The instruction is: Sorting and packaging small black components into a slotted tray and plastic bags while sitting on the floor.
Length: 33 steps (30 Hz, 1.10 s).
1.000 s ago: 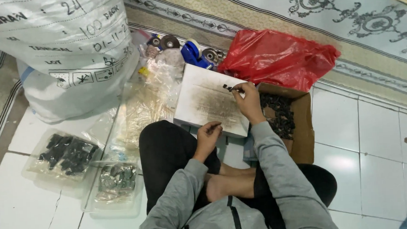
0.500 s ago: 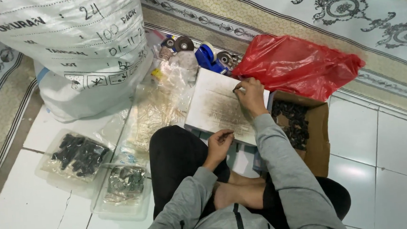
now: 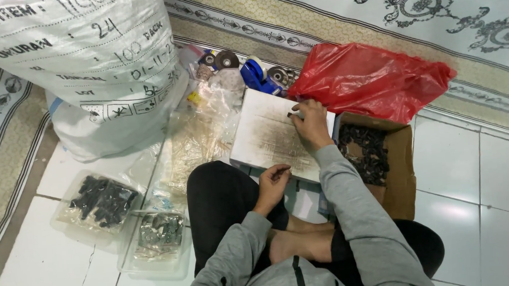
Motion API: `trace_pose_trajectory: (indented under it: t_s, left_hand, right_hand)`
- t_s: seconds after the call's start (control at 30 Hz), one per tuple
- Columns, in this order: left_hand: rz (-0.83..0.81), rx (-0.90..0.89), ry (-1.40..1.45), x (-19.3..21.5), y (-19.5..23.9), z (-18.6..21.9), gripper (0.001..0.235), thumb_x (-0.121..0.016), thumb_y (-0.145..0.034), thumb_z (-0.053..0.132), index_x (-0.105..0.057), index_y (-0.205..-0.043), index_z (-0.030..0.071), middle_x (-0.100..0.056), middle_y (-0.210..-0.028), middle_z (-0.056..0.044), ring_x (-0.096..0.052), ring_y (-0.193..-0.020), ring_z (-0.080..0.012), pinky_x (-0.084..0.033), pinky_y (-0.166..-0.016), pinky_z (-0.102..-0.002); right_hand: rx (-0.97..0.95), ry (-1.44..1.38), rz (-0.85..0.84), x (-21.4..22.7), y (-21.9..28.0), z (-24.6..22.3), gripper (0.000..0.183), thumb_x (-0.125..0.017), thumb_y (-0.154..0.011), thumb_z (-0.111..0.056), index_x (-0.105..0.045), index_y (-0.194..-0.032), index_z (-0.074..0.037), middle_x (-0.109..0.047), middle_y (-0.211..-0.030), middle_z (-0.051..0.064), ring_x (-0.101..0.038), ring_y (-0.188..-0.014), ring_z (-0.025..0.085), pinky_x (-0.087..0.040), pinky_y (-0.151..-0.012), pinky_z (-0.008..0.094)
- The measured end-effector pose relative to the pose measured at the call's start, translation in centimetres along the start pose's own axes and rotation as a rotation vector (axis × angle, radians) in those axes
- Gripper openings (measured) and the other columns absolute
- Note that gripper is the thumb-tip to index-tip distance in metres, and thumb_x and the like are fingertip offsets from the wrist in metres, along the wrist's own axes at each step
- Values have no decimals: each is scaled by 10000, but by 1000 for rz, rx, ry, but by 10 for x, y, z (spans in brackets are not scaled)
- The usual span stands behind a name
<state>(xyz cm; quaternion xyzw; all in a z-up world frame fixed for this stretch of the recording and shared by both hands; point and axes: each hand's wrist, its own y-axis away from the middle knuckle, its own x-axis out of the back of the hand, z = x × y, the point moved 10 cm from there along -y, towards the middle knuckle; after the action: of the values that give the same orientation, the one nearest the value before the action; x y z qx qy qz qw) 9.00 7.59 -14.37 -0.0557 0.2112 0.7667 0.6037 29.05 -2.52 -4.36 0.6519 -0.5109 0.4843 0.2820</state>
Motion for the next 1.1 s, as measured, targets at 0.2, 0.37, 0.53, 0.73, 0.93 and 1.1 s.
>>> trace_pose_trajectory:
  t_s: [0.2, 0.37, 0.53, 0.73, 0.93, 1.1]
  left_hand:
    - [-41, -63, -194, -2, 9, 15, 163, -711, -945, 97, -772, -1078, 24, -740, -889, -171, -680, -799, -191, -584, -690, -355]
    - [-119, -134, -383, -36, 25, 52, 166, -703, -930, 70, -771, -1076, 29, -753, -876, -169, -690, -780, -224, -575, -694, -343]
    - [-295, -246, -556, -114, 39, 104, 186, -644, -955, 48, -747, -1100, -3, -732, -900, -220, -721, -829, -343, -607, -702, -386]
    - [-581, -322, -776, -227, 28, 84, 241, -626, -954, 36, -692, -1164, -61, -694, -1003, -250, -707, -954, -395, -609, -792, -440]
    - [-669, -261, -1082, -296, -24, -11, 234, -595, -925, 22, -709, -1104, -79, -685, -932, -234, -726, -915, -380, -627, -772, -414]
    - [-700, -315, -1295, -318, -71, -93, 201, -557, -917, -11, -735, -965, -91, -719, -822, -282, -743, -841, -336, -637, -717, -384]
  right_hand:
    - [35, -120, 139, 54, 21, 35, 212, -795, -885, -282, -735, -1081, -229, -624, -1047, 85, -604, -1040, 330, -450, -929, 429]
    - [-103, -113, 128, 124, 83, 117, 243, -782, -905, -254, -734, -1112, -136, -649, -1046, 163, -631, -1054, 412, -489, -946, 480]
    - [-474, -107, -129, 136, 168, 203, 295, -707, -963, -248, -743, -1186, -58, -715, -1128, 244, -681, -1083, 420, -548, -919, 491]
    - [-720, -140, -284, 54, 250, 296, 364, -693, -931, -211, -729, -1243, -28, -727, -1189, 259, -698, -1110, 409, -590, -902, 485]
    - [-851, -251, -433, 0, 252, 315, 459, -695, -896, -238, -701, -1298, -15, -687, -1288, 268, -662, -1196, 411, -591, -951, 506]
    - [-864, -300, -418, -21, 241, 336, 478, -619, -933, -195, -648, -1385, -44, -657, -1347, 253, -634, -1233, 409, -580, -970, 509]
